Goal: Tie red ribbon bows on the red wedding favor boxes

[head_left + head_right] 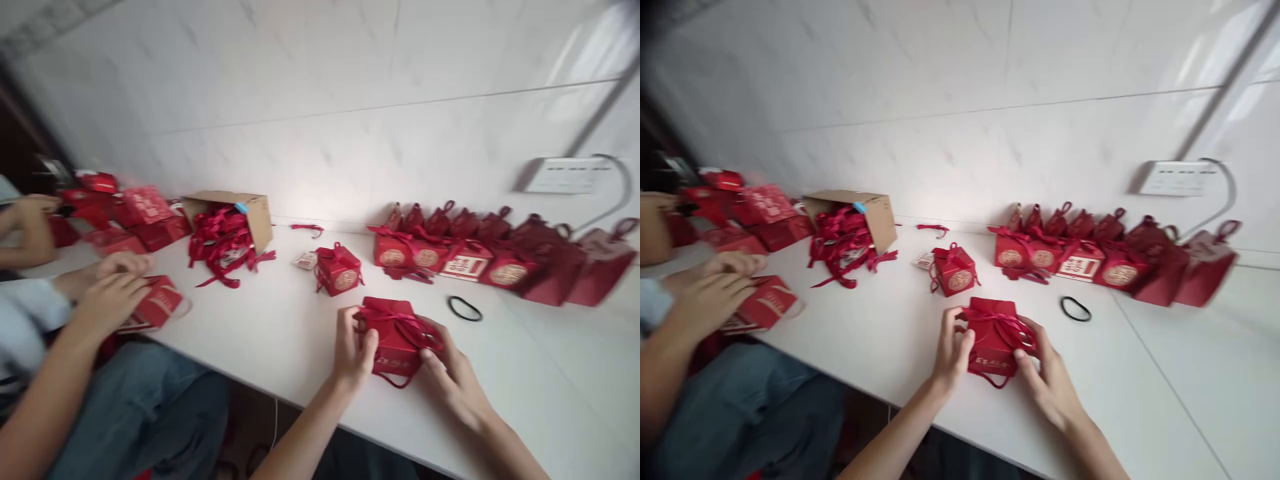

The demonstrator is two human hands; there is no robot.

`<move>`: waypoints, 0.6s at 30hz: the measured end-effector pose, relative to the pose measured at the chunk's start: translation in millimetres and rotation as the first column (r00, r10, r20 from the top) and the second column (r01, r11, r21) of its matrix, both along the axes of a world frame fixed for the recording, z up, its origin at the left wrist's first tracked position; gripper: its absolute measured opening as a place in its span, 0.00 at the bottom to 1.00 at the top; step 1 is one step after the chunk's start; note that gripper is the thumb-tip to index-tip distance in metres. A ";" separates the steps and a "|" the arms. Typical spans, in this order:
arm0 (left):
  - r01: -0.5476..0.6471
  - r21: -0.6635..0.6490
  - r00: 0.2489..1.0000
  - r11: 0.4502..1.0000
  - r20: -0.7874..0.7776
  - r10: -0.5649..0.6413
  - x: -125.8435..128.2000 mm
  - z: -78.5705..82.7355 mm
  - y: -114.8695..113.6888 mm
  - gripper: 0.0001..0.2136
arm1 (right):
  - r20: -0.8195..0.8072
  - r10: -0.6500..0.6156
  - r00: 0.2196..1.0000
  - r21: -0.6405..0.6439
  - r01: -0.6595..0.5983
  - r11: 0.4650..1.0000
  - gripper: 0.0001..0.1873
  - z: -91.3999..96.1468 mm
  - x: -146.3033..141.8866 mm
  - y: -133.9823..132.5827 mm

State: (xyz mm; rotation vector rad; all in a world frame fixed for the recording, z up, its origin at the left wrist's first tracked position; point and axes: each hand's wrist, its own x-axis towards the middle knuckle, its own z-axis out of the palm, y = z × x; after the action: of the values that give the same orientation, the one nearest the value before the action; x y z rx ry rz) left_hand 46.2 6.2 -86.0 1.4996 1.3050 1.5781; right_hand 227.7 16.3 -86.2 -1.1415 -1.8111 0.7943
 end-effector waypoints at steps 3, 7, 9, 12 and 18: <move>0.018 0.021 1.000 1.000 0.009 -0.018 -6.0 2.6 0.4 0.16 | -0.014 0.025 1.000 -0.006 -0.025 1.000 0.23 6.6 -0.8 -3.7; 0.124 -0.080 0.977 0.989 0.182 -0.108 -15.6 5.0 8.1 0.18 | -0.198 -0.035 0.980 -0.066 0.022 0.998 0.24 17.3 -5.0 -8.9; 0.128 -0.162 0.977 0.978 0.192 -0.096 -14.7 9.0 12.1 0.19 | -0.290 -0.141 0.947 -0.161 0.097 0.982 0.27 22.5 -7.5 -13.1; 0.115 -0.248 0.984 0.962 0.163 -0.076 -1.5 19.8 9.8 0.19 | -0.236 -0.256 0.937 -0.305 0.179 0.935 0.26 27.5 -4.2 -24.5; 0.234 -0.304 0.970 0.924 0.135 -0.201 46.6 30.4 -11.3 0.22 | -0.257 -0.376 0.890 -0.342 0.280 0.897 0.26 23.5 34.9 -50.8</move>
State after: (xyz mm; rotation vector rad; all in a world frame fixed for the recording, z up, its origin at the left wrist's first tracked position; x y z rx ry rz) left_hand 92.8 -5.1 -55.6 1.2949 1.2206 1.2196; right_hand 262.7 -34.5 -62.7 -1.3808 -1.2117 1.0003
